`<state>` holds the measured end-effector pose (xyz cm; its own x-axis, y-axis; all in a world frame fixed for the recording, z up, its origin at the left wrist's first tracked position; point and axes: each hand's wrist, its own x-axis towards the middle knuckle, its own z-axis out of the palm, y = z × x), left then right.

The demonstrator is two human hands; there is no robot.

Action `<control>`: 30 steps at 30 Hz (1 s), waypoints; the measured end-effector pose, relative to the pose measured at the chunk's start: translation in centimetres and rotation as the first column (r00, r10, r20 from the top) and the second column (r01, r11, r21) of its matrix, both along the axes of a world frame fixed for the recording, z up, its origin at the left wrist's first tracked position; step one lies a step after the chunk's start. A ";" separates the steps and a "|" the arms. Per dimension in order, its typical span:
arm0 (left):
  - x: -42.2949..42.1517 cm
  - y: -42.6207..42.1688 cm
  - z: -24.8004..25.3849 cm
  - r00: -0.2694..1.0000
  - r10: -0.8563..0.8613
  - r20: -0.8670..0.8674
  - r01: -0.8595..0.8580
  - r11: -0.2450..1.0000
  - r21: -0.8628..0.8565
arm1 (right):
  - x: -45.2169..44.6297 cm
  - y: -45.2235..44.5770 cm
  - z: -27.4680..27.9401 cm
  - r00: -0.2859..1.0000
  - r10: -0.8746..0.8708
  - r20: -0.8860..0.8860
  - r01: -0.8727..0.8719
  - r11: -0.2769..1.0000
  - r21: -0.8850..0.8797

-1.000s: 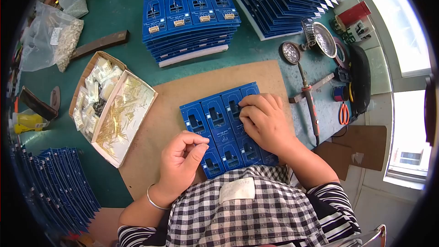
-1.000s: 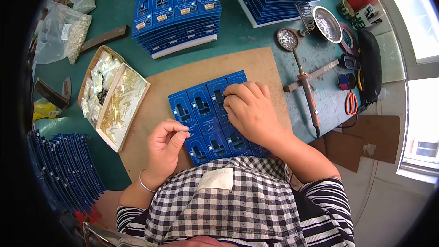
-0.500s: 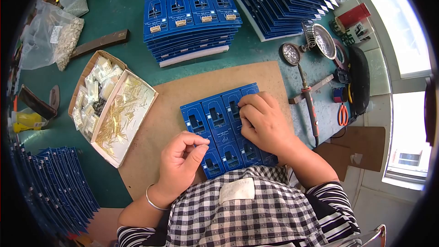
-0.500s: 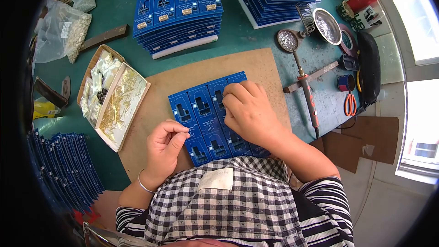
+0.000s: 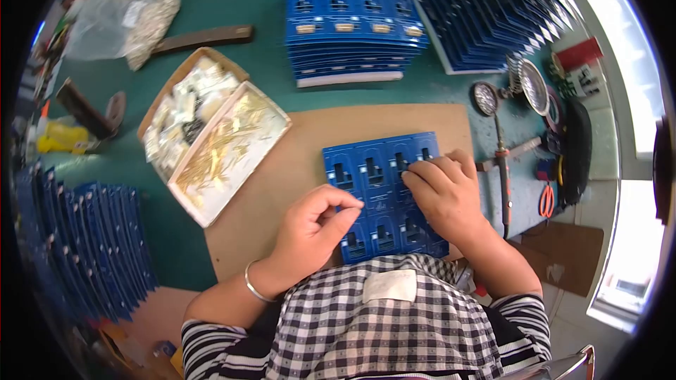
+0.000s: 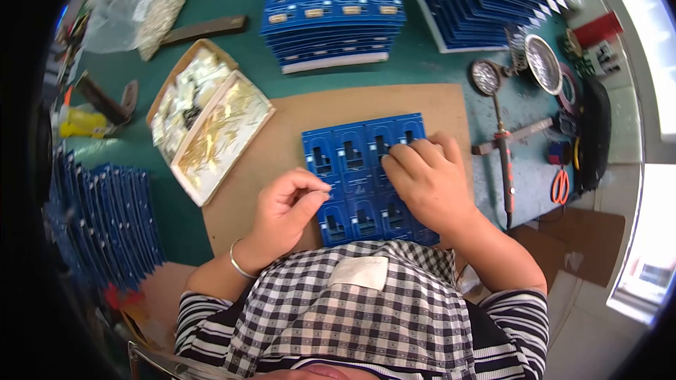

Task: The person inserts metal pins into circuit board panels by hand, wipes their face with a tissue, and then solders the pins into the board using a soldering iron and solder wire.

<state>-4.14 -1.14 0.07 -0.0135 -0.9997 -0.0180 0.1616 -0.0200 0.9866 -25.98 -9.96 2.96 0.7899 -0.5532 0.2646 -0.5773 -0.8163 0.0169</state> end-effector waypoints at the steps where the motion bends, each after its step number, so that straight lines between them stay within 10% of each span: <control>1: -0.1 0.0 -0.1 1.000 0.012 0.005 -0.012 1.000 -0.010 | -0.1 0.3 -0.4 1.000 -0.005 0.028 0.006 1.000 -0.016; 9: 0.2 0.4 1.0 0.977 0.167 0.134 -0.153 0.982 -0.111 | -0.4 3.0 1.7 0.983 -0.140 0.121 0.121 0.981 0.151; 13: 3.3 1.5 3.9 0.789 0.387 0.478 -0.277 0.918 -0.285 | 1.5 5.7 9.9 0.707 0.257 0.659 -0.584 0.738 0.339; 18: 9.7 2.6 5.0 0.371 0.559 0.742 -0.370 0.822 -0.434 | 2.9 7.8 12.8 0.320 0.608 0.726 -0.843 0.533 -0.075; 22: 13.3 2.5 3.1 0.337 0.510 0.791 -0.385 0.842 -0.378 | 3.0 12.9 13.8 0.535 0.219 0.816 -0.546 0.826 0.137; 30: 16.1 0.4 1.0 0.014 0.273 0.962 -0.209 0.942 -0.264 | 3.0 11.4 12.7 0.405 0.448 0.797 -0.847 0.513 0.142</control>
